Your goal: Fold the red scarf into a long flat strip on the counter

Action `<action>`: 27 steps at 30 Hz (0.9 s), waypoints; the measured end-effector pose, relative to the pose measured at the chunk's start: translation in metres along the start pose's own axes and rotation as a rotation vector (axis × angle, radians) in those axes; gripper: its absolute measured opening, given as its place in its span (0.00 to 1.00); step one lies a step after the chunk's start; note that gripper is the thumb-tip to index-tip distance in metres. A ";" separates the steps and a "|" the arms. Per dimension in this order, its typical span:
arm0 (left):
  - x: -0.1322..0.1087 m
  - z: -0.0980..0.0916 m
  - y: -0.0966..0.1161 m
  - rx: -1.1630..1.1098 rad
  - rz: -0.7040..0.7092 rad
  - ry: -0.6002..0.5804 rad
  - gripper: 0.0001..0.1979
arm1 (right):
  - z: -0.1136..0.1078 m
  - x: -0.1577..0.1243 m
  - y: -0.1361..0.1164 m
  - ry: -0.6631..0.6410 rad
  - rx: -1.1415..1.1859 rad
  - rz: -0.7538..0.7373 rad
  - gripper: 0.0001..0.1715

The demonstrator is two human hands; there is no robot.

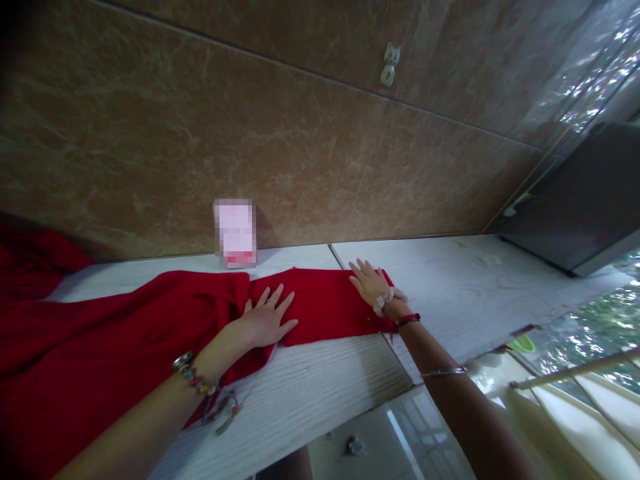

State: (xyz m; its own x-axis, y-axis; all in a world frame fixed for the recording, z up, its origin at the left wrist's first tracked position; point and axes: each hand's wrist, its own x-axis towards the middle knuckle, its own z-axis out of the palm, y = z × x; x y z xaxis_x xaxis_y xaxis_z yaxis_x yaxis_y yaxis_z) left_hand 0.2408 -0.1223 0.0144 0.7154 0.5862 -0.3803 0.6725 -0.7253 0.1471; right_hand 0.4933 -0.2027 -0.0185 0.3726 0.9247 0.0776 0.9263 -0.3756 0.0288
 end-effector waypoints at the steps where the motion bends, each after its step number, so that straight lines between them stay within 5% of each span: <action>1: 0.000 0.000 0.000 0.000 -0.004 -0.002 0.33 | -0.001 -0.005 -0.013 0.002 0.023 -0.069 0.28; 6: 0.000 0.000 0.001 -0.010 -0.023 -0.012 0.33 | 0.002 -0.021 -0.049 -0.122 0.081 -0.244 0.27; 13: 0.002 0.004 0.003 -0.021 -0.021 -0.002 0.33 | 0.002 -0.004 0.020 -0.162 -0.008 0.028 0.26; 17: 0.005 0.009 0.004 -0.031 -0.028 0.020 0.33 | -0.004 -0.004 0.022 -0.129 -0.052 0.196 0.27; 23: 0.005 0.009 0.005 -0.034 -0.042 0.017 0.33 | 0.004 -0.040 -0.040 -0.047 0.042 -0.191 0.28; 27: 0.002 0.008 0.006 -0.039 -0.056 0.026 0.33 | 0.009 -0.046 -0.044 -0.025 0.035 -0.272 0.26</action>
State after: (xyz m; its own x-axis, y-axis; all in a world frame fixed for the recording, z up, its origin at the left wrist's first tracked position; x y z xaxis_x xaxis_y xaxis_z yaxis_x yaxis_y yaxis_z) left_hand 0.2452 -0.1285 0.0071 0.6806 0.6353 -0.3649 0.7183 -0.6767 0.1616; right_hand 0.4360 -0.2287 -0.0327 0.1107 0.9927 0.0468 0.9937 -0.1113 0.0104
